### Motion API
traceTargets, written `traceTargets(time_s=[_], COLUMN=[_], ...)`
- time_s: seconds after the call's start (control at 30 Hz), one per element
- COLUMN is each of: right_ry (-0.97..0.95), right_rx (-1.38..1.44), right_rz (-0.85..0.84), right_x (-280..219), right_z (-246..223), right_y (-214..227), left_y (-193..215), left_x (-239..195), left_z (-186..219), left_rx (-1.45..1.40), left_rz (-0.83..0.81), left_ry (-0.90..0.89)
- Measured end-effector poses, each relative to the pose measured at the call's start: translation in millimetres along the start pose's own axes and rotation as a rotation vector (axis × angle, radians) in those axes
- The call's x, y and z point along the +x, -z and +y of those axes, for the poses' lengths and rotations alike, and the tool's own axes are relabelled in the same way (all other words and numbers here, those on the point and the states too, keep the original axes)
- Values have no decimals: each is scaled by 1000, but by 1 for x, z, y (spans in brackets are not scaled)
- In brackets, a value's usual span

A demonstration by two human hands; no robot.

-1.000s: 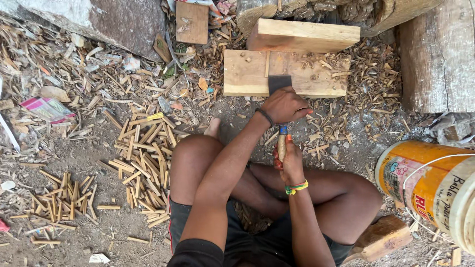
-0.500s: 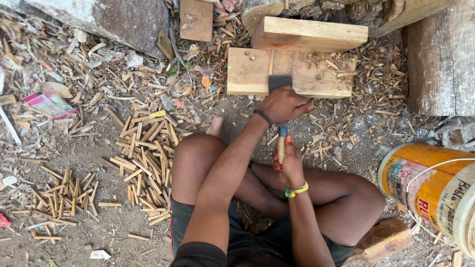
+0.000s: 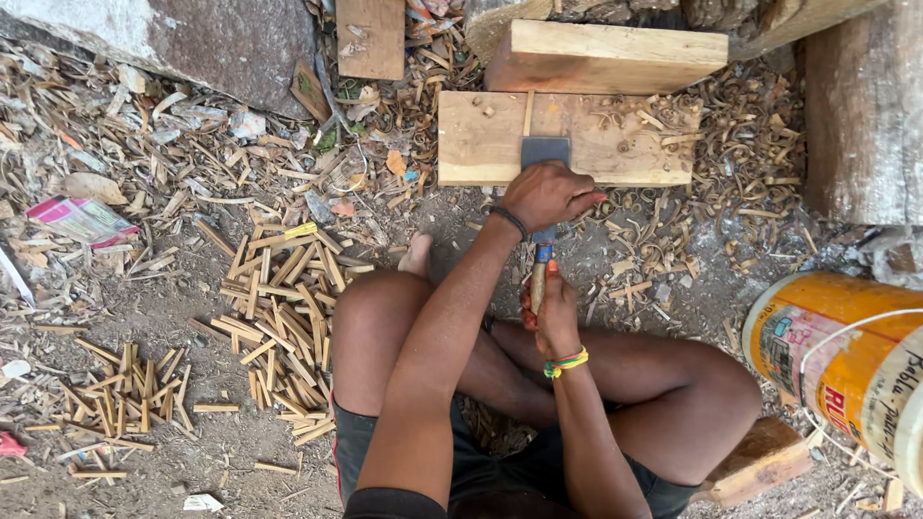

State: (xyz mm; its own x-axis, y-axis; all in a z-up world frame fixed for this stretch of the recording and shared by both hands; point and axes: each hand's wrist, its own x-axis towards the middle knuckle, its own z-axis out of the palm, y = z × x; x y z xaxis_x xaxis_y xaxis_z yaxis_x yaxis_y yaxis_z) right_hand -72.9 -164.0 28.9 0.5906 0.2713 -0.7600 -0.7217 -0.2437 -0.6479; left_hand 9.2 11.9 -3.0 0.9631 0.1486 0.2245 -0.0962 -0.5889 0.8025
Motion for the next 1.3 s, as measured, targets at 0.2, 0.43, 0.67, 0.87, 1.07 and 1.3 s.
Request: traceTargets(time_s=[0.2, 0.43, 0.67, 0.87, 1.07, 1.3], right_ry=[-28, -4, 52, -29, 80, 153], right_rx=[-56, -28, 45, 354, 548, 352], right_rz=[26, 22, -61, -281, -246, -30], right_x=[12, 49, 52, 59, 48, 7], right_z=[-8, -34, -25, -29, -28, -11], right_y=[-7, -23, -26, 6, 48, 81], left_y=[-6, -8, -1, 27, 50, 59], left_x=[13, 54, 55, 17, -16, -33], left_z=[-17, -55, -54, -4, 0, -12], left_rx=[46, -70, 56, 65, 120, 407], left_rz=[-3, -119, -51, 190, 333, 289], left_ry=[2, 79, 38, -70, -10, 241])
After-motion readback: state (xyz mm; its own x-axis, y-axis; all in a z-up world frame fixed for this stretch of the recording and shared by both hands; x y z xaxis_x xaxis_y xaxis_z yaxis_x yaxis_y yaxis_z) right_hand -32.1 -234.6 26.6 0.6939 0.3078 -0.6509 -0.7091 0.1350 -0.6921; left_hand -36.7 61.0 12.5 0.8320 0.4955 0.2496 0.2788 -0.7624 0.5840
